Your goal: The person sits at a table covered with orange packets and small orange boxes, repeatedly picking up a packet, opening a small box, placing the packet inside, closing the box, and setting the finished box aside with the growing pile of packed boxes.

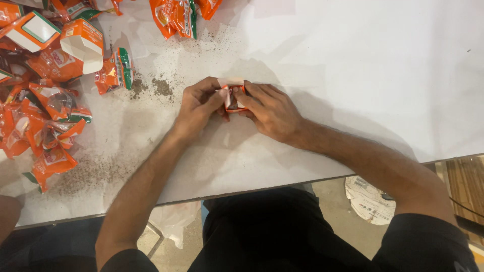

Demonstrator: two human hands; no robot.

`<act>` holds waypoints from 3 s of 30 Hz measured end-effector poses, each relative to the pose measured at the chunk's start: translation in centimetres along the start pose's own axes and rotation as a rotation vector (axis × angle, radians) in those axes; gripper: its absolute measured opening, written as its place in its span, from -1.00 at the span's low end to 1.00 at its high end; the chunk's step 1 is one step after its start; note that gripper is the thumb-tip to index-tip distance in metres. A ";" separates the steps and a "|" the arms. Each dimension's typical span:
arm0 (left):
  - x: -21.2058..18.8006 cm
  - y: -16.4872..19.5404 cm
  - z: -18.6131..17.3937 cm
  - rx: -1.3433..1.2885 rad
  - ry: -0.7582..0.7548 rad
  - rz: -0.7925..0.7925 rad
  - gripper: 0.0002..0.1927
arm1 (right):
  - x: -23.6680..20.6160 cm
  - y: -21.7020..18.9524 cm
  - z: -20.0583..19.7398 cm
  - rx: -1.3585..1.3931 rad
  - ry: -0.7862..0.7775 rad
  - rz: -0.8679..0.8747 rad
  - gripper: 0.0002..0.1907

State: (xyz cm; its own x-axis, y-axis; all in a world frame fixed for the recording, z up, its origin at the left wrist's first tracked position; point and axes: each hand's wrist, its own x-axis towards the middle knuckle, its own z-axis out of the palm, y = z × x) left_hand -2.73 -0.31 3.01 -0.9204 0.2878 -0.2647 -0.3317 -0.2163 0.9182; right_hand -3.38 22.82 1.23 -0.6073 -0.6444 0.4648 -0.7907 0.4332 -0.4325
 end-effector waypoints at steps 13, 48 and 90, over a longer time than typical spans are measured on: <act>-1.5 -0.9 1.4 1.070 -0.039 0.868 -0.59 | -0.3 0.5 0.1 0.180 0.012 0.170 -0.45; 0.0 2.3 -0.8 1.738 -0.201 1.307 -0.76 | 1.4 1.6 0.3 0.579 -0.263 0.284 0.00; -2.0 -2.3 2.9 0.630 0.403 0.391 -0.54 | 0.3 0.1 0.8 0.311 0.047 0.162 -0.32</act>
State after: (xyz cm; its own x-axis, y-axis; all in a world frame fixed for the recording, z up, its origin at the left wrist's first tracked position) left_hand 0.46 2.33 2.28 -0.9881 -0.0803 0.1314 0.0937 0.3638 0.9267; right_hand -3.60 22.22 0.71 -0.7315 -0.5500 0.4031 -0.6269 0.3097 -0.7149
